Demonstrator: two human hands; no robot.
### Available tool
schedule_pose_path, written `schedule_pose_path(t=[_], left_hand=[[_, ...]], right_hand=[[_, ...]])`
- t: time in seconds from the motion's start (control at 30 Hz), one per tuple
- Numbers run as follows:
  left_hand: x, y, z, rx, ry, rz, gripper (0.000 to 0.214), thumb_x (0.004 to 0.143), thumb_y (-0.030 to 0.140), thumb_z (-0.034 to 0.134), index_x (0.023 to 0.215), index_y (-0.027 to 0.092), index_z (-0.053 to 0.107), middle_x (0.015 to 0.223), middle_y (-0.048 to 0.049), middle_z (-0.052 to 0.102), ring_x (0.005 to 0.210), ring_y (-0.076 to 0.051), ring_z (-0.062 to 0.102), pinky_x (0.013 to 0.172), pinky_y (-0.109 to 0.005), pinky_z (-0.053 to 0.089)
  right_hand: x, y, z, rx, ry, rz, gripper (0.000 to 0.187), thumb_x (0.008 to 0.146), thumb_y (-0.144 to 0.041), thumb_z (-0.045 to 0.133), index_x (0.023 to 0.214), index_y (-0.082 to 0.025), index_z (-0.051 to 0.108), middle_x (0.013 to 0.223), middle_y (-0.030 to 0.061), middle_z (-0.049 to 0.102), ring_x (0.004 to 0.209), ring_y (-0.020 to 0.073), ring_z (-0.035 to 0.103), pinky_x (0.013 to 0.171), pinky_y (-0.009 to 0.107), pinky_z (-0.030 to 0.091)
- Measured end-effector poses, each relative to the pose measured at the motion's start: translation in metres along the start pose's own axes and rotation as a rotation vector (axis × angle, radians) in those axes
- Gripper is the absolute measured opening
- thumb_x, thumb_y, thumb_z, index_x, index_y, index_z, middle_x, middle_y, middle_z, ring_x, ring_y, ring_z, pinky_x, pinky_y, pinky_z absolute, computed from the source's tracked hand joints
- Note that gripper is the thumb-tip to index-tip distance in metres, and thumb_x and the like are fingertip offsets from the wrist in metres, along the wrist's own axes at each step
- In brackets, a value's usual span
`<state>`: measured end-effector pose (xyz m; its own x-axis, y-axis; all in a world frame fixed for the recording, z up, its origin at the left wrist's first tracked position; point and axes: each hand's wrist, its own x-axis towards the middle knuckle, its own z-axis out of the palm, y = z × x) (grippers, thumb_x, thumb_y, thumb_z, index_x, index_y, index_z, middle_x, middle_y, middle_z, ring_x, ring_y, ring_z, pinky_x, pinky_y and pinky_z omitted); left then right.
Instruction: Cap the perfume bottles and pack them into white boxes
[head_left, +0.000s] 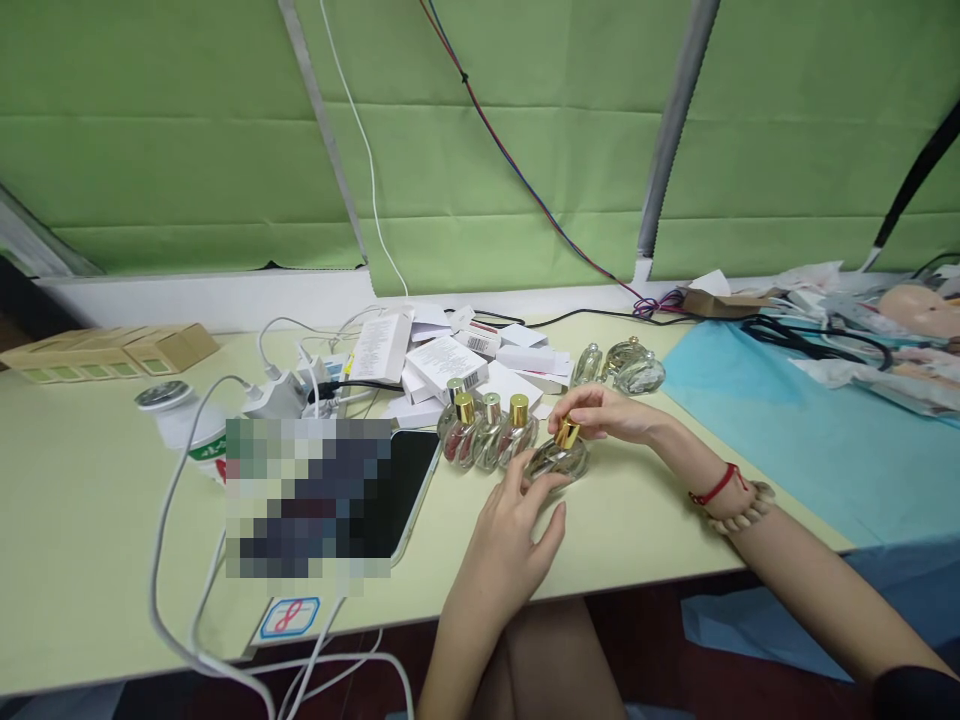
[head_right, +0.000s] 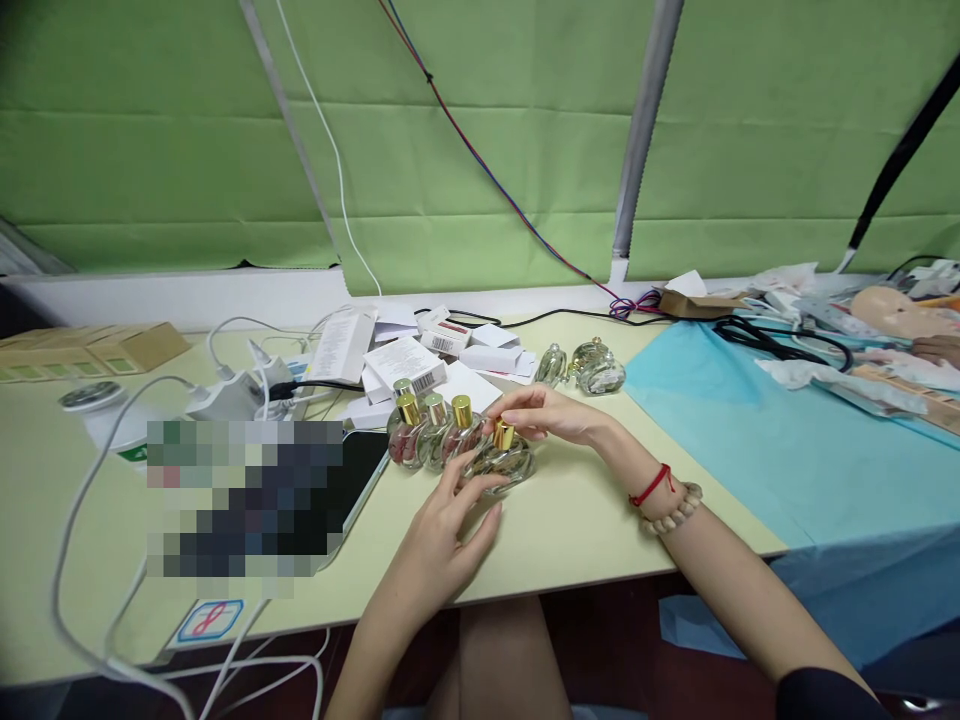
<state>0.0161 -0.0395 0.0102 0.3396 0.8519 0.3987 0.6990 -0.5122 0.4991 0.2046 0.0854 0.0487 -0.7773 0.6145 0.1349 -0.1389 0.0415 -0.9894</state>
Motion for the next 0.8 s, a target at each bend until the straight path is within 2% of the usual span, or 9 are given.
schedule_pose_path(t=[0.33,0.57,0.8], left_hand=[[0.0,-0.001,0.002,0.03,0.036,0.03,0.027,0.086,0.021,0.047,0.111,0.024,0.058,0.13,-0.0102,0.045,0.108,-0.021,0.058,0.087,-0.035,0.05],[0.0,-0.001,0.001,0.029,0.011,0.028,0.028,0.087,0.023,0.046,0.112,0.024,0.057,0.131,-0.011,0.044,0.107,-0.022,0.059,0.088,-0.037,0.05],[0.0,0.0,-0.001,0.01,-0.017,0.012,0.028,0.088,0.023,0.045,0.113,0.024,0.057,0.132,-0.0115,0.043,0.105,-0.022,0.059,0.087,-0.038,0.051]], right_hand=[[0.0,0.007,-0.007,-0.022,0.012,0.036,0.036,0.065,-0.044,0.077,0.085,-0.016,0.068,0.084,0.004,0.067,0.056,0.0048,0.05,0.044,0.016,0.028],[0.0,0.013,-0.011,-0.039,-0.007,0.066,0.038,0.065,-0.046,0.076,0.086,-0.016,0.067,0.084,0.0031,0.066,0.056,0.0043,0.05,0.045,0.015,0.029],[0.001,0.014,-0.012,-0.041,-0.036,0.048,0.034,0.067,-0.044,0.076,0.087,-0.017,0.067,0.086,0.0027,0.066,0.064,0.0059,0.056,0.046,0.014,0.033]])
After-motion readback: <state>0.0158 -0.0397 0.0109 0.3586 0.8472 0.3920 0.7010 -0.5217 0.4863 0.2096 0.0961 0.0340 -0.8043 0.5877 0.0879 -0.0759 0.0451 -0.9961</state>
